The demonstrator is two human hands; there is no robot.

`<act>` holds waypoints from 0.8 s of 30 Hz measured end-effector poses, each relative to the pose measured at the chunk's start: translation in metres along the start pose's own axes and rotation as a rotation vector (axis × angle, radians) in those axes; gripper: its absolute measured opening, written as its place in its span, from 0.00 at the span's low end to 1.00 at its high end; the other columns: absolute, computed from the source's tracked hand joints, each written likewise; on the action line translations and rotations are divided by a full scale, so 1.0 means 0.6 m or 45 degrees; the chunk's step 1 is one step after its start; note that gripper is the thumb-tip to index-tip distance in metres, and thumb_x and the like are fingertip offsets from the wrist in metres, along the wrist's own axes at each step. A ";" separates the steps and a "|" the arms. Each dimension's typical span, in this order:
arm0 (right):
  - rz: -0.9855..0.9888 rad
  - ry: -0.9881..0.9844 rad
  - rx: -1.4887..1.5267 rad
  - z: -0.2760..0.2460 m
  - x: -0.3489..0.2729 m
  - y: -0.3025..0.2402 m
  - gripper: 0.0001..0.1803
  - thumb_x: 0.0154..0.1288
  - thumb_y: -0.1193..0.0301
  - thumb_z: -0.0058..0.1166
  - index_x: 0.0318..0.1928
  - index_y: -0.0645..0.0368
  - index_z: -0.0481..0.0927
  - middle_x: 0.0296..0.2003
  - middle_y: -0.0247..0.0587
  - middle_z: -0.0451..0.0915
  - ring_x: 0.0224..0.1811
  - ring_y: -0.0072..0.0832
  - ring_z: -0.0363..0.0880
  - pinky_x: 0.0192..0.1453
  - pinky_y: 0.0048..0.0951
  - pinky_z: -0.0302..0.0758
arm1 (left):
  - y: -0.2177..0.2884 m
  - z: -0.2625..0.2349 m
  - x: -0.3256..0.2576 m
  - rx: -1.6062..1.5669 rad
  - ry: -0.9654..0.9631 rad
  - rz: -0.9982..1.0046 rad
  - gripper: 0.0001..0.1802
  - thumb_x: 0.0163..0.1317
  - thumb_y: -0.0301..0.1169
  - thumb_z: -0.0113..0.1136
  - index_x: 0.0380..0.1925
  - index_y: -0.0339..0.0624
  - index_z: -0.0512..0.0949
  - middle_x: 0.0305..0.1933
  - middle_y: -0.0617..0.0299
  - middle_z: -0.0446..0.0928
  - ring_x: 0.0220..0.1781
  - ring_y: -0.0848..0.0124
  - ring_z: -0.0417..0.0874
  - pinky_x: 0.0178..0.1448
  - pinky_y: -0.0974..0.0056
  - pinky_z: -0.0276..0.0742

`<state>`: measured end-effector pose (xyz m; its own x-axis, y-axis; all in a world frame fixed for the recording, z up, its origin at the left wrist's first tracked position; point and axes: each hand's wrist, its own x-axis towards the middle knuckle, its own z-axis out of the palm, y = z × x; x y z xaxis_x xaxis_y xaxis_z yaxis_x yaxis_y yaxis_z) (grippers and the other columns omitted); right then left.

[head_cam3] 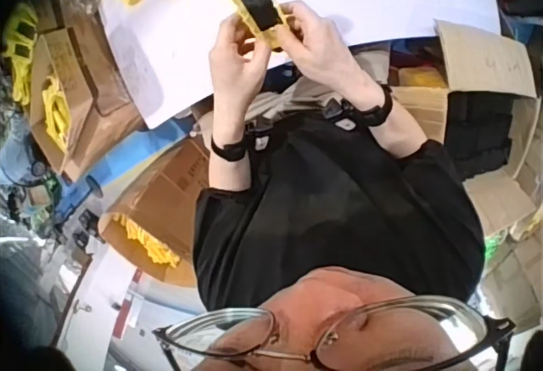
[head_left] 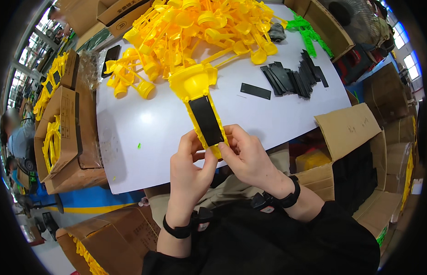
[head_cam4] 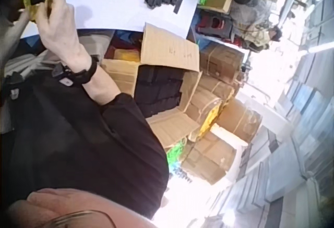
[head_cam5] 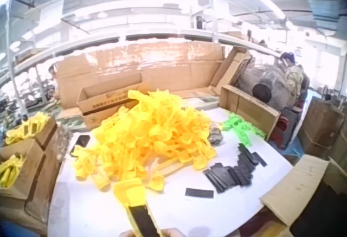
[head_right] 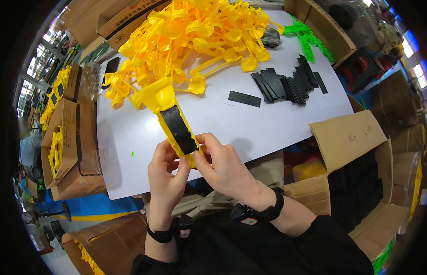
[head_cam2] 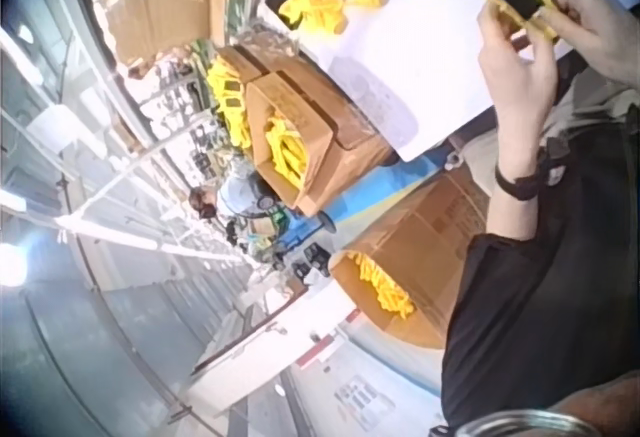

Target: Manually assembling plastic toy components by fitting yellow housing pieces onto black internal parts at a factory workstation.

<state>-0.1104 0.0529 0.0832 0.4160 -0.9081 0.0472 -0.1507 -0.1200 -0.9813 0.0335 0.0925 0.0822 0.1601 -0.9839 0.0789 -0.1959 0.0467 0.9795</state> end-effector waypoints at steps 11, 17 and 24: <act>-0.029 -0.061 -0.170 -0.006 0.003 -0.019 0.10 0.65 0.77 0.46 0.44 0.70 0.70 0.18 0.53 0.74 0.19 0.45 0.76 0.23 0.38 0.67 | 0.002 0.012 -0.009 -0.007 0.122 -0.009 0.17 0.60 0.16 0.56 0.50 0.30 0.70 0.42 0.51 0.82 0.43 0.65 0.86 0.43 0.65 0.85; -0.092 -0.072 -0.176 -0.006 0.010 -0.016 0.09 0.65 0.78 0.45 0.44 0.70 0.69 0.17 0.55 0.73 0.19 0.50 0.76 0.23 0.40 0.67 | 0.001 0.014 -0.010 -0.086 0.178 -0.021 0.17 0.60 0.17 0.56 0.51 0.31 0.70 0.42 0.50 0.82 0.42 0.66 0.86 0.43 0.66 0.84; -0.174 0.020 -0.349 -0.013 0.030 -0.012 0.15 0.65 0.71 0.51 0.48 0.68 0.70 0.37 0.57 0.77 0.42 0.49 0.77 0.48 0.41 0.72 | -0.012 0.028 -0.017 -0.027 0.250 0.048 0.10 0.63 0.20 0.51 0.44 0.31 0.66 0.34 0.53 0.77 0.35 0.68 0.83 0.40 0.66 0.80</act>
<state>-0.1091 0.0342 0.0925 0.4352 -0.8821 0.1803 -0.3317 -0.3432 -0.8787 0.0168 0.0990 0.0710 0.3392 -0.9289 0.1485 -0.1853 0.0888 0.9787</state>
